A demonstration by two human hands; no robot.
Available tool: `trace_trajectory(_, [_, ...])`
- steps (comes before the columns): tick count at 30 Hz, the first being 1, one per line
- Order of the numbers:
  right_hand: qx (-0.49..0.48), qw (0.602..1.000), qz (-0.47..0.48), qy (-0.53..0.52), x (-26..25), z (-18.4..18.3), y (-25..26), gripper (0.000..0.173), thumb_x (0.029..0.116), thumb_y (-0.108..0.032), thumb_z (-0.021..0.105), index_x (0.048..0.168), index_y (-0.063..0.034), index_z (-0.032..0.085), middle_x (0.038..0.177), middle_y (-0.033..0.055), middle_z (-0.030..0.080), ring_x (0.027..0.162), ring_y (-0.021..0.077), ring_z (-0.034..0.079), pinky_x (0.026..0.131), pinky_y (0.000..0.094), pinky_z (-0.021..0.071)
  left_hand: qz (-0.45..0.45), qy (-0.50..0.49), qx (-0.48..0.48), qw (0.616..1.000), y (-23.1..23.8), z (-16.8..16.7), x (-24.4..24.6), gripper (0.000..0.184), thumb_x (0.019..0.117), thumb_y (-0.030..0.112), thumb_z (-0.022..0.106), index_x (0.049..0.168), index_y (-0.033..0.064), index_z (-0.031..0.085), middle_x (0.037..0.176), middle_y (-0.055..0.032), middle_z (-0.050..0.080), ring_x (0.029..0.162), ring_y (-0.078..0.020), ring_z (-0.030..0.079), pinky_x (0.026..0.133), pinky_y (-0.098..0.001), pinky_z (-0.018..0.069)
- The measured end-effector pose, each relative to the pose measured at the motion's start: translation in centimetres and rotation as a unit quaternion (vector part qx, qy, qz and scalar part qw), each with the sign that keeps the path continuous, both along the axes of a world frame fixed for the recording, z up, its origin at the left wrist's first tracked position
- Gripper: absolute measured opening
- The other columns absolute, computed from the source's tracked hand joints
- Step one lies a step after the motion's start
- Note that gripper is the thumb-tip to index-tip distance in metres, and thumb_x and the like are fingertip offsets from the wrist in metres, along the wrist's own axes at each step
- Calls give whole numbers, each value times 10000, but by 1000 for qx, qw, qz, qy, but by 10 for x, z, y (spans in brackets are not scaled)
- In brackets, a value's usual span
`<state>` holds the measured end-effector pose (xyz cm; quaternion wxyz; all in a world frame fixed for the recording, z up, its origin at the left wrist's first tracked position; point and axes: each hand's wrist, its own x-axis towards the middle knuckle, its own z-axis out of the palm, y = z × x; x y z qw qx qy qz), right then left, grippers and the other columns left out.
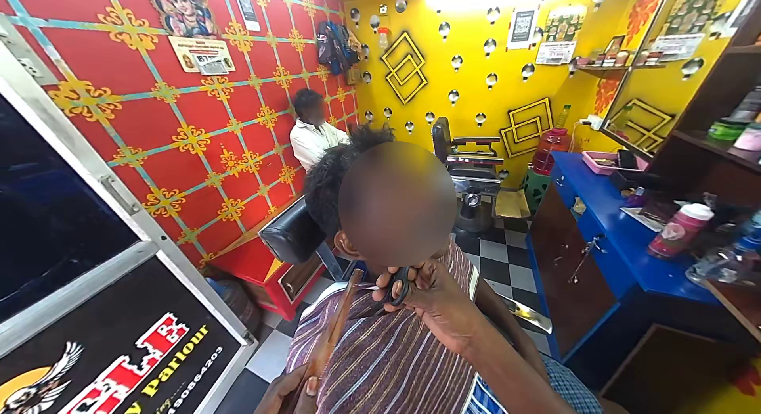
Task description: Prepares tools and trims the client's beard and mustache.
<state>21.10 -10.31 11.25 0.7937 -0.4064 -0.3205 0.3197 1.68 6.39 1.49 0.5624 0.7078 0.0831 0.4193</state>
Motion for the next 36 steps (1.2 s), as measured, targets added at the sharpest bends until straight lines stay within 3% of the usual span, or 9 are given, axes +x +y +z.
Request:
trace_trajectory(8, [-16, 1000, 1, -10, -4, -5, -7, 174, 942, 39, 675, 1088, -33, 615, 1024, 96, 728, 958, 213, 732, 887, 364, 613, -3, 2, 2, 1000, 0, 0, 0, 140, 985, 16, 617, 1097, -27, 690, 975, 19, 699, 818, -46, 657, 753, -246, 584])
trace_trajectory(11, [-37, 992, 68, -97, 2, -14, -31, 247, 934, -29, 714, 1161, -62, 622, 1081, 69, 720, 991, 199, 717, 886, 367, 604, 4, 4, -2, 1000, 2, -1, -2, 142, 991, 36, 622, 1098, -27, 692, 976, 12, 693, 834, -53, 658, 768, -255, 587])
trace_trajectory(13, [-75, 969, 110, -208, 21, -18, -59, 343, 926, -86, 744, 1250, -63, 634, 1111, 60, 729, 978, 179, 727, 861, 348, 620, 15, 3, -4, 1000, 4, -2, -5, 147, 995, 51, 626, 1102, -22, 695, 983, 3, 695, 846, -62, 661, 780, -269, 589])
trace_trajectory(16, [-164, 911, 108, -363, 63, -6, -106, 326, 954, -170, 729, 1263, -80, 675, 1060, 6, 742, 897, 78, 708, 791, 264, 608, 46, 8, 5, 999, 7, -5, -10, 189, 1003, 87, 635, 1095, -70, 688, 994, -106, 702, 844, -130, 677, 764, -296, 595])
trace_trajectory(17, [-200, 890, 99, -397, 78, 2, -119, 324, 956, -201, 725, 1257, -87, 684, 1044, -9, 746, 886, 55, 701, 791, 248, 599, 48, 10, 9, 999, 7, -6, -12, 194, 1004, 87, 632, 1094, -76, 688, 989, -109, 701, 837, -127, 674, 759, -289, 591])
trace_trajectory(19, [-264, 853, 94, -440, 107, 19, -138, 359, 952, -206, 712, 1290, -87, 679, 1033, 1, 739, 869, 56, 680, 798, 243, 577, 37, 11, 19, 999, 8, -6, -14, 164, 1002, 68, 618, 1089, -57, 679, 966, -38, 692, 817, -69, 649, 745, -254, 574])
trace_trajectory(25, [-352, 810, 116, -454, 153, 64, -148, 285, 900, 7, 725, 1169, -82, 750, 981, 28, 753, 815, 95, 691, 744, 226, 574, 38, 28, 16, 999, -1, -5, -17, 147, 984, 27, 622, 1079, -71, 677, 936, -13, 680, 793, -39, 629, 719, -227, 556])
trace_trajectory(30, [-351, 800, 194, -447, 175, 83, -142, 327, 894, -52, 758, 1219, -63, 724, 1011, 39, 761, 814, 99, 698, 721, 212, 571, 45, 30, 15, 998, -4, -8, -16, 154, 987, 35, 623, 1085, -71, 678, 947, -16, 687, 808, -41, 639, 737, -233, 566])
trace_trajectory(36, [-383, 778, 203, -454, 181, 98, -135, 296, 892, -51, 752, 1188, -62, 730, 991, 41, 752, 813, 110, 696, 711, 220, 573, 46, 39, 10, 998, -8, -8, -17, 158, 985, 39, 624, 1088, -68, 677, 942, -9, 690, 797, -34, 638, 726, -229, 567])
